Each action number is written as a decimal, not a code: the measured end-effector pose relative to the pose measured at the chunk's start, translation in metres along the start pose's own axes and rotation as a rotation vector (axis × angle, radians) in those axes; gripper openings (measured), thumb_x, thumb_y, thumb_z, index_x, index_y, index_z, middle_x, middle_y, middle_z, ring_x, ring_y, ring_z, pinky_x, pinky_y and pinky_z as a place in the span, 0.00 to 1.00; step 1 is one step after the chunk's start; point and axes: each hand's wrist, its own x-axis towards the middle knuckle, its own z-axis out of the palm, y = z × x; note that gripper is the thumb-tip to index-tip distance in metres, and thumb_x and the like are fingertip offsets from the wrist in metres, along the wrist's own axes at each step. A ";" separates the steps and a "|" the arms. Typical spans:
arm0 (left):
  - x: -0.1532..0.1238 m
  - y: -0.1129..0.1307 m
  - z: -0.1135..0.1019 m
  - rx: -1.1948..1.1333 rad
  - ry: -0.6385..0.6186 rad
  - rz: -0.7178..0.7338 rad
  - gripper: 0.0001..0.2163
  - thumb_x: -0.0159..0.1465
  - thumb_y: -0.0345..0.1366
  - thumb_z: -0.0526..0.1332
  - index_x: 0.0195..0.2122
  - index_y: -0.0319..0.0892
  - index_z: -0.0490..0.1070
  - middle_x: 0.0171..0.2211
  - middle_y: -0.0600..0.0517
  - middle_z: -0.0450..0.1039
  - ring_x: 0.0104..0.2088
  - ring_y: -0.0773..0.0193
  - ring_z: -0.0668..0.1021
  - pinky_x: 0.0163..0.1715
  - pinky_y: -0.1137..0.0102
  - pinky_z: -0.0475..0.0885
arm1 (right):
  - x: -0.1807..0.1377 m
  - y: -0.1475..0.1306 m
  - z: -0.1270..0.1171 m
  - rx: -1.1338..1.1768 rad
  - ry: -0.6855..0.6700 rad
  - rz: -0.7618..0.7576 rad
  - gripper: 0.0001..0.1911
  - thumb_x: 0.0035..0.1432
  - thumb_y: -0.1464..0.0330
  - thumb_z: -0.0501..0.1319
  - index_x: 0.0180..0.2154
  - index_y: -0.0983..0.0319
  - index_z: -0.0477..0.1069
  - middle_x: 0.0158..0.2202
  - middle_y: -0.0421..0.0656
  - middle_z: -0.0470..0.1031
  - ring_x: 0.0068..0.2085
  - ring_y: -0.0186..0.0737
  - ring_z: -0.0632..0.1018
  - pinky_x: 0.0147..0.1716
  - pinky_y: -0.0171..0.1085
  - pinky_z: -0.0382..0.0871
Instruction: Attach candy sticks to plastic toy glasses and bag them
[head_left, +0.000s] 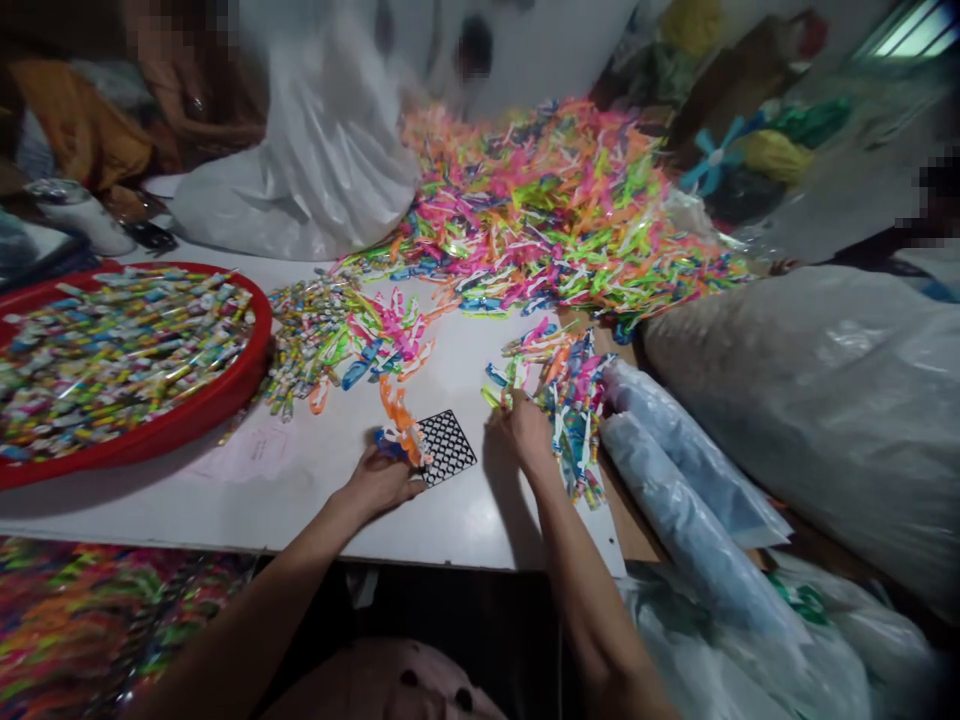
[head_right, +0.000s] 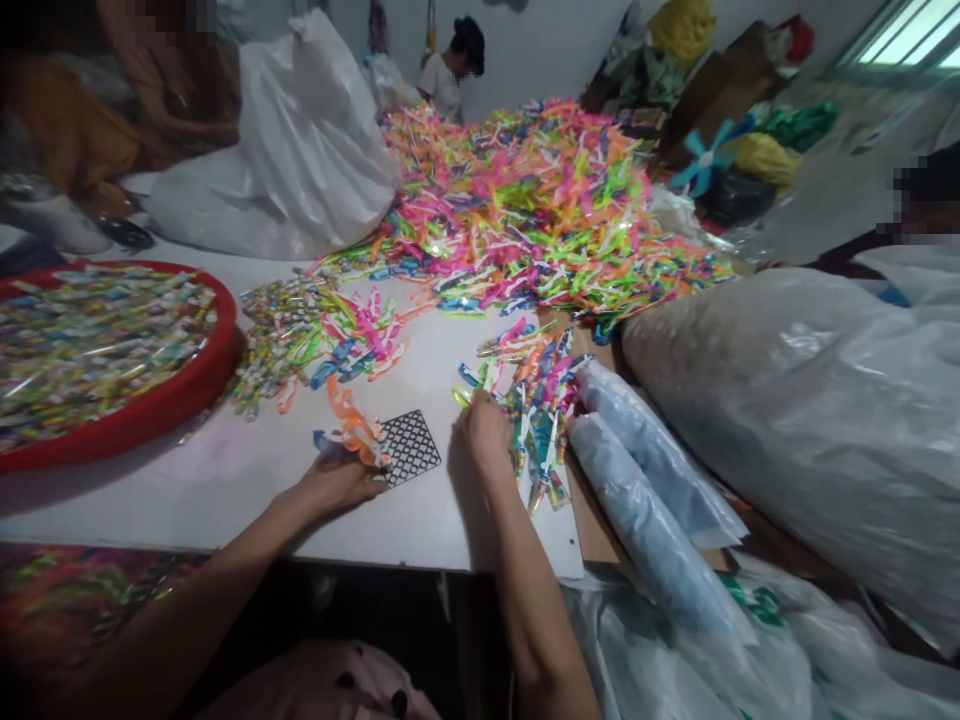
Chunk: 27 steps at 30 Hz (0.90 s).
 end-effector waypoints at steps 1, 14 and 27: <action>-0.001 0.002 -0.002 0.010 -0.020 -0.012 0.21 0.58 0.40 0.59 0.53 0.42 0.71 0.58 0.38 0.66 0.60 0.41 0.65 0.60 0.48 0.54 | 0.007 0.001 -0.004 -0.044 -0.006 0.070 0.17 0.62 0.71 0.54 0.52 0.68 0.66 0.40 0.55 0.76 0.41 0.48 0.78 0.38 0.40 0.67; 0.004 0.017 -0.018 0.120 -0.113 -0.033 0.22 0.60 0.38 0.58 0.57 0.42 0.67 0.61 0.42 0.63 0.62 0.46 0.64 0.61 0.55 0.56 | -0.082 -0.008 0.068 0.779 -0.074 -0.312 0.12 0.61 0.63 0.52 0.39 0.62 0.70 0.33 0.43 0.74 0.34 0.38 0.75 0.36 0.35 0.69; 0.012 0.004 -0.012 0.158 -0.063 0.027 0.11 0.60 0.35 0.59 0.41 0.39 0.77 0.45 0.44 0.78 0.50 0.50 0.75 0.54 0.60 0.66 | -0.063 -0.061 0.042 -0.035 -0.364 -0.401 0.12 0.59 0.72 0.54 0.44 0.67 0.69 0.40 0.52 0.77 0.39 0.44 0.78 0.34 0.36 0.67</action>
